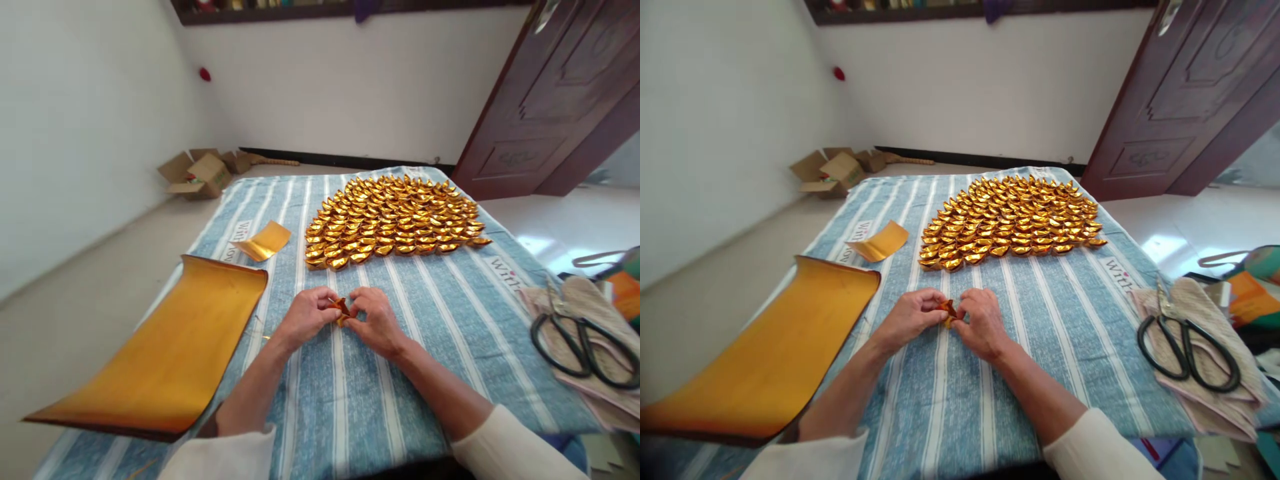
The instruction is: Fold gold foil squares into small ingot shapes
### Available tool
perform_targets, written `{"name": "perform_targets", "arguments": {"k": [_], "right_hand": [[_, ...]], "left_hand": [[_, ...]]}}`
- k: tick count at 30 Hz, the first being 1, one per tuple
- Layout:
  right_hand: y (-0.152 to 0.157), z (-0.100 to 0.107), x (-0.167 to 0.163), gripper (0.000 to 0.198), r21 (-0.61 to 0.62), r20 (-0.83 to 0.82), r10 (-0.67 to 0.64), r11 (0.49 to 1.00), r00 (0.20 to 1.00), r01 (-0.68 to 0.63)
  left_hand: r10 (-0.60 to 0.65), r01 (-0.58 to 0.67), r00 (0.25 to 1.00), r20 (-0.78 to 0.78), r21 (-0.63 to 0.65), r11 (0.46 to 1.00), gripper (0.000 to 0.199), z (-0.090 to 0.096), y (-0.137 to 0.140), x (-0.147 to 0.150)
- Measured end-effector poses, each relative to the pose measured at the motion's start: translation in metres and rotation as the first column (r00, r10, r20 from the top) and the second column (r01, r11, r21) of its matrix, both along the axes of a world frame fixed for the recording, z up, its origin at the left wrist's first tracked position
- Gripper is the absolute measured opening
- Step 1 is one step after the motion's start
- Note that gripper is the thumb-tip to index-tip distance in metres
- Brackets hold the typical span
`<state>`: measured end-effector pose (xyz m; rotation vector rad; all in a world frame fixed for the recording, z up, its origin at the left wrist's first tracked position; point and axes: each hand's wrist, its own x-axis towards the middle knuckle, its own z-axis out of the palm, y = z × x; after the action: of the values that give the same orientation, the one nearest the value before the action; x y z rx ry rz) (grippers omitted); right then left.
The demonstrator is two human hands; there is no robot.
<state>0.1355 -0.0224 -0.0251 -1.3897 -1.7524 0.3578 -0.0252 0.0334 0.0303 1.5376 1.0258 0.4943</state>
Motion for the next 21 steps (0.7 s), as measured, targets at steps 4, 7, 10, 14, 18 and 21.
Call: {"name": "perform_targets", "arguments": {"k": [4,7,10,14,18,21], "right_hand": [[-0.001,0.004,0.0,0.014,0.022,-0.04,0.003,1.0,0.999,-0.002],[-0.002,0.006,-0.001,0.009,0.063,-0.06,-0.009,0.998,0.998,0.012],[-0.004,0.006,-0.003,0.003,0.078,-0.049,0.021,0.997,0.999,-0.017],[-0.005,0.003,-0.003,0.004,0.1,-0.009,0.012,0.995,1.0,-0.011],[-0.006,0.003,-0.004,0.006,0.079,-0.027,-0.016,0.997,1.0,0.018],[-0.007,0.006,-0.004,0.004,0.023,-0.068,-0.038,0.999,0.997,0.04]], "left_hand": [[0.094,-0.091,0.99,0.109,-0.035,0.995,0.019,-0.001,-0.007,-0.001],[0.142,-0.136,0.977,0.157,-0.049,0.99,0.018,-0.004,-0.008,0.0],[0.198,-0.181,0.963,0.184,-0.107,0.978,0.019,-0.007,-0.009,0.001],[0.255,-0.219,0.941,0.224,-0.175,0.96,0.021,-0.01,-0.011,0.004],[0.291,-0.238,0.926,0.242,-0.225,0.945,0.022,-0.011,-0.014,0.005],[0.302,-0.245,0.924,0.235,-0.241,0.939,0.022,-0.01,-0.015,0.005]]}}
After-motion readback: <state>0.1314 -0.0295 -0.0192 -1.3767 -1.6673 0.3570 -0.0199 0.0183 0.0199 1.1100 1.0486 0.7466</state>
